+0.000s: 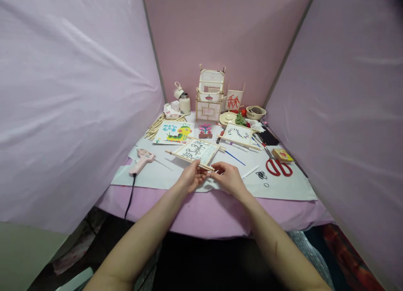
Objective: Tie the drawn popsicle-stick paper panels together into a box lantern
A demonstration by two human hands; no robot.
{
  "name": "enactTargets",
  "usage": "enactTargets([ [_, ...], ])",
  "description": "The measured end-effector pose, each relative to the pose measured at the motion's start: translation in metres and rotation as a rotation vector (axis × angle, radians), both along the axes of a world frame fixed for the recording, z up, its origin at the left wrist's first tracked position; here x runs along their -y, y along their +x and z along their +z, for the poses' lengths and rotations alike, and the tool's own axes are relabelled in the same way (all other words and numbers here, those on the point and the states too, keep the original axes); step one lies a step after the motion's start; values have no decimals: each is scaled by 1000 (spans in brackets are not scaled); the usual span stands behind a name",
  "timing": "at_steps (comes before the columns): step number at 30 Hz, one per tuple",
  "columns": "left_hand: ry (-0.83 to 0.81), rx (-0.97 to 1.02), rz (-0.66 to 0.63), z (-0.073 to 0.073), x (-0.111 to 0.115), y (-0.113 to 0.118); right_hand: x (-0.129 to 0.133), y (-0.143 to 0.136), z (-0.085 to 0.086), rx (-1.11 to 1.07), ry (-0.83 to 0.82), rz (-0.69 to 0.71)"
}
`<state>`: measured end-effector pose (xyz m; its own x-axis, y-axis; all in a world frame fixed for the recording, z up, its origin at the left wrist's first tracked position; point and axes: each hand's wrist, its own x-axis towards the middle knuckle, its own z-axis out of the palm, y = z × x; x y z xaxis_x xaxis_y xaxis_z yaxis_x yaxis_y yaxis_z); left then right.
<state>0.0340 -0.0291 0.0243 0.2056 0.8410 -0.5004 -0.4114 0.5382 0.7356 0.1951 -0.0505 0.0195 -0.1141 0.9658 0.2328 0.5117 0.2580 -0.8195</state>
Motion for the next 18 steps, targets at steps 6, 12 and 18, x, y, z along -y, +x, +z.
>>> enactTargets([
  [6, 21, -6, -47, 3, 3, 2, 2, 1, -1, 2, 9, -6],
  [12, 62, -17, -45, 1, 13, 14, 2, -5, 2, 31, 23, -31],
  [18, 125, -182, -277, 0, 14, 12, 3, -2, -4, 57, 25, -71],
])
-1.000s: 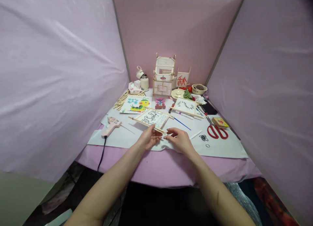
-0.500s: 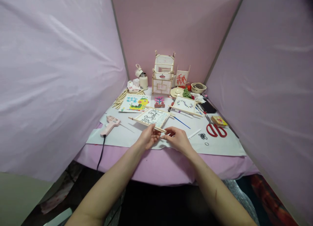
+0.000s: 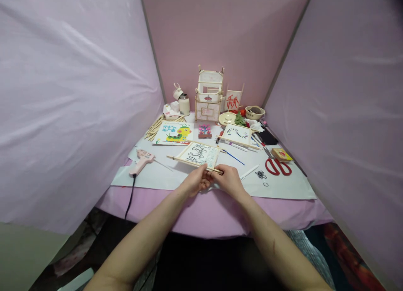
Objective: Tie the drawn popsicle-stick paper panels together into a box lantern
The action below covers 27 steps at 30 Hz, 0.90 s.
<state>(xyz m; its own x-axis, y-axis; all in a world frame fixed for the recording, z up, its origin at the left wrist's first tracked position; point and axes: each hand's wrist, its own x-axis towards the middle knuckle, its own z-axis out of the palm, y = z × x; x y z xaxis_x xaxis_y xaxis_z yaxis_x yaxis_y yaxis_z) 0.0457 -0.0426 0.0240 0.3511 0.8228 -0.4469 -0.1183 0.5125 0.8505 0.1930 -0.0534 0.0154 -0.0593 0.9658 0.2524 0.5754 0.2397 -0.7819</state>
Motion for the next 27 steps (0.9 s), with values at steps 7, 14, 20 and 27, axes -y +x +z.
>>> enactTargets([
  [7, 900, -863, -347, 38, 10, -25, -5, 17, -4, -69, -73, 43],
  [14, 1582, -1028, -537, 31, -20, -14, -3, 23, -2, -98, -104, 71],
  [20, 1441, -722, -377, 27, -30, -8, -4, 28, 8, -261, -151, 89],
  [27, 1392, -632, -88, 45, -35, -11, 21, 19, 6, -292, 260, 106],
])
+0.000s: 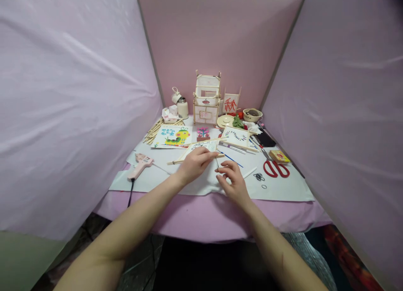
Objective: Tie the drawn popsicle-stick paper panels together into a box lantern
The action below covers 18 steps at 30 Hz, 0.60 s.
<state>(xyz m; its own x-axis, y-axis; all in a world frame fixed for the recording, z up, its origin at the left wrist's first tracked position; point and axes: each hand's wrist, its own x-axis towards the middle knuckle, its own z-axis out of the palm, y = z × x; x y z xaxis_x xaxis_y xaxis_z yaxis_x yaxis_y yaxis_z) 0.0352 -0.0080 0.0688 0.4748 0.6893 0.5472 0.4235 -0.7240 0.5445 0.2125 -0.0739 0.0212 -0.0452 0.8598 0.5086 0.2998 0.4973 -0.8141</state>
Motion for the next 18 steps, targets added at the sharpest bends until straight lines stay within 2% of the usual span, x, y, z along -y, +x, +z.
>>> enactTargets([
  [2, 50, 33, 32, 2, -2, -2, 9, -4, 3, 3, 142, -12],
  [4, 76, 55, 58, 4, -2, -3, 12, -7, 8, -74, 125, 36],
  [6, 79, 77, 85, 5, 0, -5, 7, -9, 12, -278, -68, 136],
  [10, 86, 116, 94, 3, 6, -6, -14, -10, 21, -752, -680, 450],
  [12, 73, 90, 67, 0, 10, -7, -24, -9, 26, -882, -868, 545],
  [15, 21, 1, 9, -5, 14, -7, -34, -5, 32, -984, -941, 530],
  [18, -49, -26, -16, -9, 16, -9, -38, 0, 34, -943, -870, 414],
])
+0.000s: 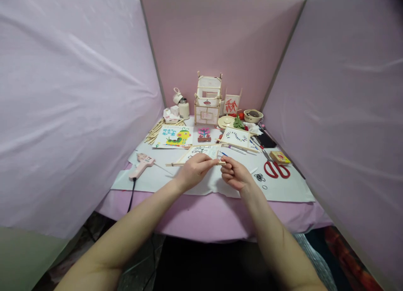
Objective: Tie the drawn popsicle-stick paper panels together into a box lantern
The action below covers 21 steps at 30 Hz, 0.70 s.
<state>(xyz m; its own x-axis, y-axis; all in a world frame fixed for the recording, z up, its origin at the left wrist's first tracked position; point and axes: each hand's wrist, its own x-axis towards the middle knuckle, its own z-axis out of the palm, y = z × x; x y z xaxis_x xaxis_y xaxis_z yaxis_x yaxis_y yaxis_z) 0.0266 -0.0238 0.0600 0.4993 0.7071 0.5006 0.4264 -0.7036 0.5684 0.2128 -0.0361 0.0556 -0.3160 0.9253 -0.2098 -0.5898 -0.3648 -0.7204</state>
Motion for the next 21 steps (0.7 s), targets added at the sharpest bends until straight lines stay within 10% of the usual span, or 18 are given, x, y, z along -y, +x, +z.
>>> enactTargets([
  [12, -69, 24, 117, -13, -1, 24, 26, -16, 4, 1526, 718, -584],
  [21, 99, -56, 129, 1, -5, 20, 36, -14, -21, 968, 704, -595],
])
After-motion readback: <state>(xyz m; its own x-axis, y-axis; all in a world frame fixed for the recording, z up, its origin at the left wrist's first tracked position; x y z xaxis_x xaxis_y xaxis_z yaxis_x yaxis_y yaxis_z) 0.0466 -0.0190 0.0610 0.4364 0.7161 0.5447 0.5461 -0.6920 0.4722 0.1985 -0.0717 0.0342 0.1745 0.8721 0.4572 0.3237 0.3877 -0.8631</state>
